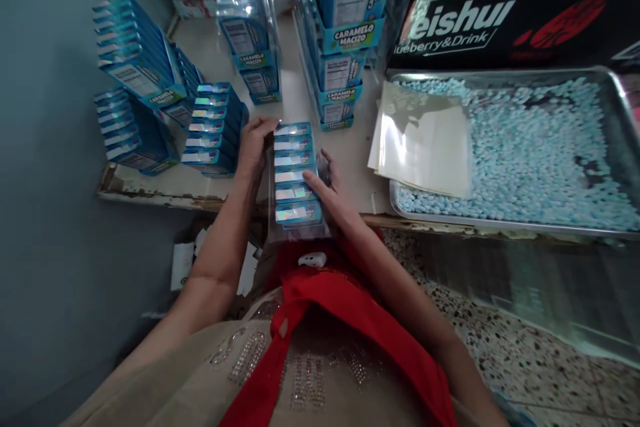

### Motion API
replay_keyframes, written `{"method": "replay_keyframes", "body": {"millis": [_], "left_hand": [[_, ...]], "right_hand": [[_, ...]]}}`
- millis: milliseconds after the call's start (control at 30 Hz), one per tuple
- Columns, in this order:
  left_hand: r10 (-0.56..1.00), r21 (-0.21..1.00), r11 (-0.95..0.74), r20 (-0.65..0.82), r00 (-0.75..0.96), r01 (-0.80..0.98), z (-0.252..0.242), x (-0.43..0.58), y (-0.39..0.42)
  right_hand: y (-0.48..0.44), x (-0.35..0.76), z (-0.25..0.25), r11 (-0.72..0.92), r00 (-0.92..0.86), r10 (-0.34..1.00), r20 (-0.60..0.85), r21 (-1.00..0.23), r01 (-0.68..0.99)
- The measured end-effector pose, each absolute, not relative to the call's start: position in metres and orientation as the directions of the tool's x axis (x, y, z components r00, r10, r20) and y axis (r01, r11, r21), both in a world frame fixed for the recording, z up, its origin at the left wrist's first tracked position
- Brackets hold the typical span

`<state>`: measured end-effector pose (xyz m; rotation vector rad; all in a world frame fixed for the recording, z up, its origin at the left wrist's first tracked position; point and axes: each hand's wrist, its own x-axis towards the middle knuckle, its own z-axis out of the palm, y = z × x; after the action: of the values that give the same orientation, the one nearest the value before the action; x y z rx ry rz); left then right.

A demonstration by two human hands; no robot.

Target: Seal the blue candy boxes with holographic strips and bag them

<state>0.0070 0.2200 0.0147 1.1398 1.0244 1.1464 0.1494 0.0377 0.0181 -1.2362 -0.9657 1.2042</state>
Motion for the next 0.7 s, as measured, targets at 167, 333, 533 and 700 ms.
{"method": "replay_keyframes", "body": {"millis": [167, 333, 533, 700], "left_hand": [[0.985, 0.994, 0.094, -0.083, 0.15, -0.062, 0.014, 0.015, 0.231], [0.989, 0.997, 0.073, -0.068, 0.134, -0.033, 0.008, 0.024, 0.245], [0.981, 0.989, 0.143, -0.137, 0.135, -0.033, 0.019, 0.019, 0.237], [0.984, 0.989, 0.143, -0.139, 0.108, -0.032, 0.028, 0.022, 0.229]], "right_hand": [[0.046, 0.151, 0.025, -0.133, 0.128, 0.975, -0.179, -0.941, -0.31], [0.058, 0.151, 0.028, -0.143, 0.115, 0.975, -0.19, -0.933, -0.33], [0.064, 0.147, 0.027, -0.132, 0.104, 0.98, -0.171, -0.944, -0.304], [0.062, 0.147, 0.028, -0.105, 0.101, 0.985, -0.142, -0.946, -0.307]]}}
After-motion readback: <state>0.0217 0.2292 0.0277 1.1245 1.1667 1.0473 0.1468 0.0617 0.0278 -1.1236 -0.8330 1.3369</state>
